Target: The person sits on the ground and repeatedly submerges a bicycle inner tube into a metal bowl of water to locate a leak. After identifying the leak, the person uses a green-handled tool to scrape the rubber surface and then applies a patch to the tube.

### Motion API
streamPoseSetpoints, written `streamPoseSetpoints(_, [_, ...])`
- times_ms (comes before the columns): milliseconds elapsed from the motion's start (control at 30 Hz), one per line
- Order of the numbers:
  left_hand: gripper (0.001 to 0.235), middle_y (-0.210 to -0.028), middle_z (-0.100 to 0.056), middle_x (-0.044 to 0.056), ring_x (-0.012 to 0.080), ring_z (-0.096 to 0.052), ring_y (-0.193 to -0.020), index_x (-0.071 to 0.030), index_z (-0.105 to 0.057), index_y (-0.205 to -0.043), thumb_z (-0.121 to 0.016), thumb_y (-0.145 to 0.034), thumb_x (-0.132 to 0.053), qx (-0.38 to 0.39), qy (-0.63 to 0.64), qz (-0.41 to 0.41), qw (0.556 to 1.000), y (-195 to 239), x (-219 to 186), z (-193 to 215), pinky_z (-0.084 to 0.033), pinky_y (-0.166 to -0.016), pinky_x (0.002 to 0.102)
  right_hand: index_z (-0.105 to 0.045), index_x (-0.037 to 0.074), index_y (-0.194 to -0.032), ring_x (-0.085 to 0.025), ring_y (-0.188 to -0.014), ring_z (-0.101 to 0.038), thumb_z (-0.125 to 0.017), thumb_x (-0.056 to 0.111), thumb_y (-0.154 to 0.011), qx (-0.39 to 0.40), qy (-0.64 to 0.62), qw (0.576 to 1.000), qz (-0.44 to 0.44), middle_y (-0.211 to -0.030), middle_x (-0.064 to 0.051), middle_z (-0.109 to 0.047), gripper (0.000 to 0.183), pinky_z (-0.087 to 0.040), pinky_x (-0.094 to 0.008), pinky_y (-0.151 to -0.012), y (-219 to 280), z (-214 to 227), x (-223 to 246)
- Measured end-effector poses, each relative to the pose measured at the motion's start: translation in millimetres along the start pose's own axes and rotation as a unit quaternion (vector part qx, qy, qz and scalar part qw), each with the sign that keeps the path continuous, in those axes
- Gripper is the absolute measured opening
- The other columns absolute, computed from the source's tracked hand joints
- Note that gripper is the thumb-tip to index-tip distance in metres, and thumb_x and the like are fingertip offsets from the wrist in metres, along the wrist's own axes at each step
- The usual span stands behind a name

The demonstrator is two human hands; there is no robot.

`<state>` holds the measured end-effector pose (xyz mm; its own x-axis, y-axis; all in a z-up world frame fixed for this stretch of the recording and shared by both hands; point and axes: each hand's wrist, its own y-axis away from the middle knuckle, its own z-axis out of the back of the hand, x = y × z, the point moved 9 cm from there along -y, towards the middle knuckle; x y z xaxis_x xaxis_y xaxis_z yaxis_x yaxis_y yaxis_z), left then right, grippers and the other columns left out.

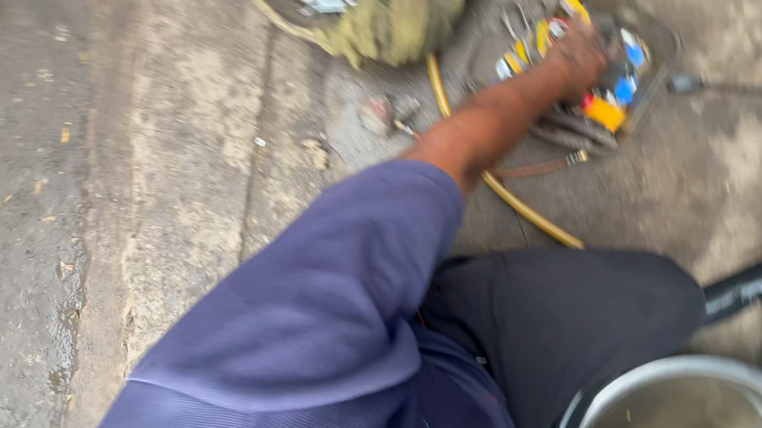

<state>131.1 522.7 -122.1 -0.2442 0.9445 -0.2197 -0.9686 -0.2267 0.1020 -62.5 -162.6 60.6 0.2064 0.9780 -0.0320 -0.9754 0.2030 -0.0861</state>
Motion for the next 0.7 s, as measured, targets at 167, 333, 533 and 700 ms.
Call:
streamPoseSetpoints(167, [0.029,-0.095,-0.074,0.021,0.0399,-0.07,-0.09,-0.011,-0.075,-0.107,-0.069,-0.078,-0.015,-0.111,0.11,-0.032,0.987,64,21,20,-0.052,-0.078,0.055,-0.02,-0.004,-0.164,-0.054,-0.125,-0.055,-0.088,0.035,-0.091,0.023,0.026,0.997,-0.065,-0.145,-0.037,-0.048,0.107,-0.046,-0.057,-0.101,4,2,-50])
streamPoseSetpoints(333, [0.038,-0.084,-0.075,0.011,0.0344,-0.071,-0.084,-0.016,-0.075,-0.114,-0.076,-0.076,-0.018,-0.277,0.08,-0.084,0.954,181,55,100,-0.052,-0.075,0.055,-0.016,0.003,-0.166,-0.054,-0.125,-0.055,-0.085,0.027,-0.094,0.054,0.016,0.992,-0.116,-0.146,-0.037,-0.046,0.103,-0.047,-0.057,-0.103,2,-3,-41])
streamPoseSetpoints(533, [0.025,-0.093,-0.076,0.006,0.0164,-0.074,-0.079,-0.013,-0.073,-0.115,-0.065,-0.092,-0.018,-0.14,0.525,0.155,0.825,214,114,80,-0.061,-0.071,0.037,-0.015,0.005,-0.165,-0.053,-0.123,-0.057,-0.084,0.023,-0.094,0.068,0.02,0.987,-0.141,-0.146,-0.033,-0.046,0.101,-0.047,-0.057,-0.101,9,11,-30])
streamPoseSetpoints(700, [0.03,-0.097,-0.073,0.017,0.0244,-0.07,-0.088,0.004,-0.07,-0.112,-0.074,-0.101,-0.023,-0.127,0.523,0.064,0.84,185,122,61,-0.057,-0.082,0.042,-0.017,0.005,-0.166,-0.053,-0.124,-0.057,-0.085,0.022,-0.094,0.064,0.011,0.987,-0.145,-0.145,-0.032,-0.047,0.101,-0.047,-0.057,-0.102,9,13,-29])
